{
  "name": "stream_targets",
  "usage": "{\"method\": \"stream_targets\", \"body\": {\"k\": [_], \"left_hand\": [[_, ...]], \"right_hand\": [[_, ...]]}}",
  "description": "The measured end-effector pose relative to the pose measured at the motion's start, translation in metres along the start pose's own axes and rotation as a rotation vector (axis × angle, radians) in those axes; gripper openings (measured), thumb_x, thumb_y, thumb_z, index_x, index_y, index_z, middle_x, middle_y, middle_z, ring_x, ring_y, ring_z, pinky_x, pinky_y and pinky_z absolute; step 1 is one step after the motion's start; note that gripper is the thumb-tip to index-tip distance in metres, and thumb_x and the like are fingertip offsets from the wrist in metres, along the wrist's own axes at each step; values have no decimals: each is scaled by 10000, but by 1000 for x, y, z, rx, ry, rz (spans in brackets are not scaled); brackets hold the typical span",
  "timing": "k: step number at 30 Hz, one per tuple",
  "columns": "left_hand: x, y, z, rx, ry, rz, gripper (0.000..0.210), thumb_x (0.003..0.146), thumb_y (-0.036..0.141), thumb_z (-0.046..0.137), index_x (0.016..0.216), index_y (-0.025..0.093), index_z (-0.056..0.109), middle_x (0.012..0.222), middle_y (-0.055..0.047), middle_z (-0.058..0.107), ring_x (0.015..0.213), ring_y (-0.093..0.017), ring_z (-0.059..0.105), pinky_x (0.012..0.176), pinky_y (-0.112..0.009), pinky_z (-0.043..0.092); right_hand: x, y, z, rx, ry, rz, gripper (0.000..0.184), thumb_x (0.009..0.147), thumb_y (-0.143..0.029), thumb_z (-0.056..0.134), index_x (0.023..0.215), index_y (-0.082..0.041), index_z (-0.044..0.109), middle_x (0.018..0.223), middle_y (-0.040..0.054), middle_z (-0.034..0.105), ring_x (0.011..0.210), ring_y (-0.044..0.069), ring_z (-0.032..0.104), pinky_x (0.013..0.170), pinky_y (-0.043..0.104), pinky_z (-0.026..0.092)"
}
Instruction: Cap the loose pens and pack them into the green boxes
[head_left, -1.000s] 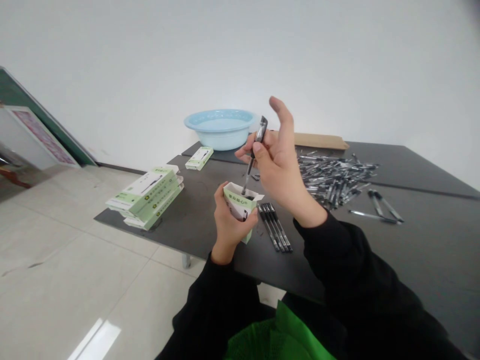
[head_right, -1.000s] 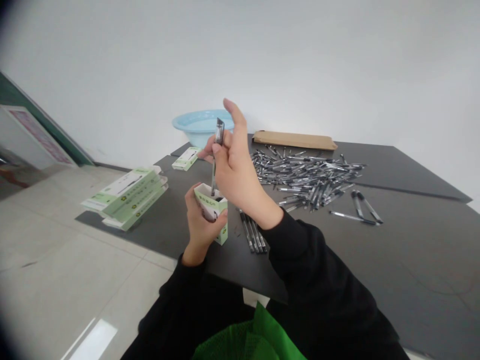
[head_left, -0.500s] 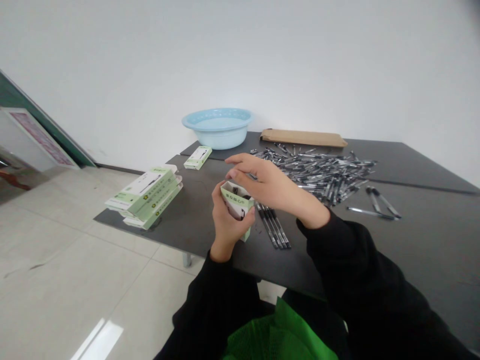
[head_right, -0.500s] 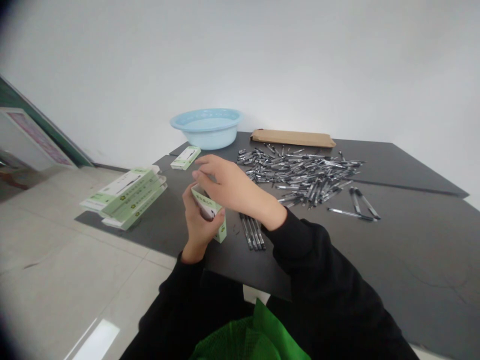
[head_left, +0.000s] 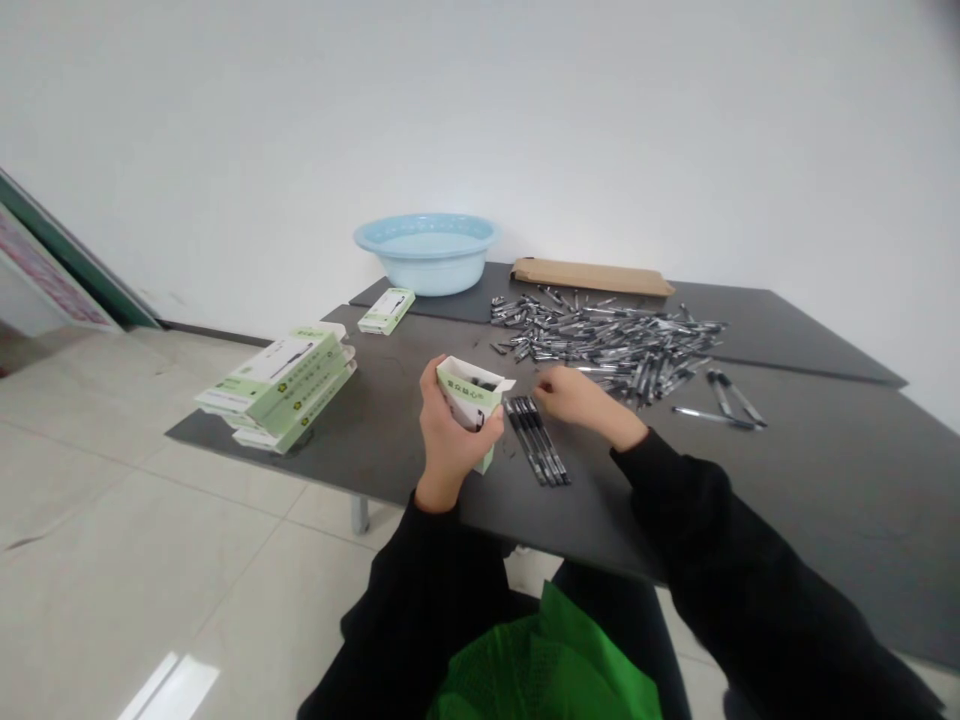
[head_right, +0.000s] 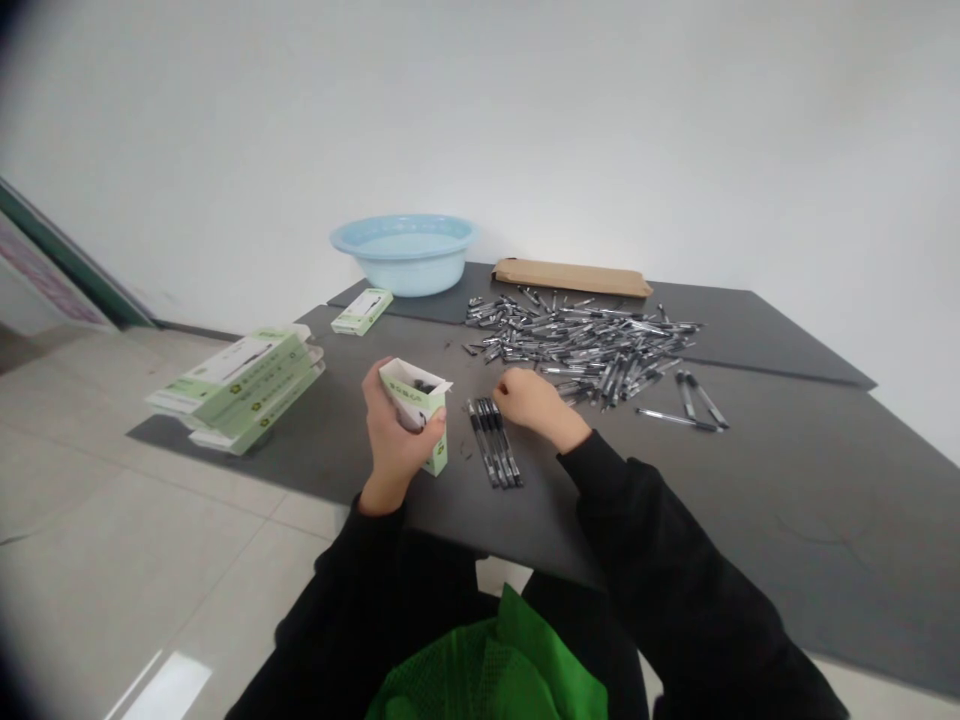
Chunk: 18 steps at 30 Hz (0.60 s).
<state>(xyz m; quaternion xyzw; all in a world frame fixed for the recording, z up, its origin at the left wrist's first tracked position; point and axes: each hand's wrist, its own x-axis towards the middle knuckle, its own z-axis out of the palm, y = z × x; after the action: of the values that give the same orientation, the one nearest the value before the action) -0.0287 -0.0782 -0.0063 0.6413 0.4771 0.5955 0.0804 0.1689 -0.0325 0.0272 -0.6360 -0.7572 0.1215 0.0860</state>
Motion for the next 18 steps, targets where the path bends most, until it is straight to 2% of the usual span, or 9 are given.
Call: {"method": "stream_targets", "body": {"k": [3,6,10,14,18], "left_hand": [[0,0,0,-6,1,13,820,658,280,739,1375,192,352,1217,-109,566,1041,-233,624,897,-338,518],[0,-1,0,0,6,23,816,658,275,737,1373,189,355,1236,-115,559,1065,-238,617,918,-343,510],[0,-1,0,-7,2,23,817,659,268,737,1377,178,358,1224,-113,566,1045,-230,622,907,-330,512],[0,-2,1,-1,1,12,822,658,269,733,1381,183,352,1207,-104,578,1028,-227,629,894,-329,516],[0,-2,1,2,6,14,816,662,269,729,1381,184,353,1213,-104,578,1032,-225,632,898,-325,515]], "right_hand": [[-4,2,15,-15,-51,104,244,875,-322,563,838,-157,739,859,127,749,820,230,695,673,268,445],[-4,1,21,-8,-61,130,271,871,-383,575,842,-166,734,902,150,751,885,266,705,705,293,467],[-2,1,27,23,-38,113,247,876,-305,550,986,-147,706,998,168,747,964,279,699,770,307,480],[0,4,35,23,32,110,368,839,-172,557,1188,-77,624,1078,207,725,1030,284,682,814,299,476],[0,7,29,51,87,-2,468,808,-94,546,1272,-73,604,1082,185,728,1004,267,682,837,288,469]]}}
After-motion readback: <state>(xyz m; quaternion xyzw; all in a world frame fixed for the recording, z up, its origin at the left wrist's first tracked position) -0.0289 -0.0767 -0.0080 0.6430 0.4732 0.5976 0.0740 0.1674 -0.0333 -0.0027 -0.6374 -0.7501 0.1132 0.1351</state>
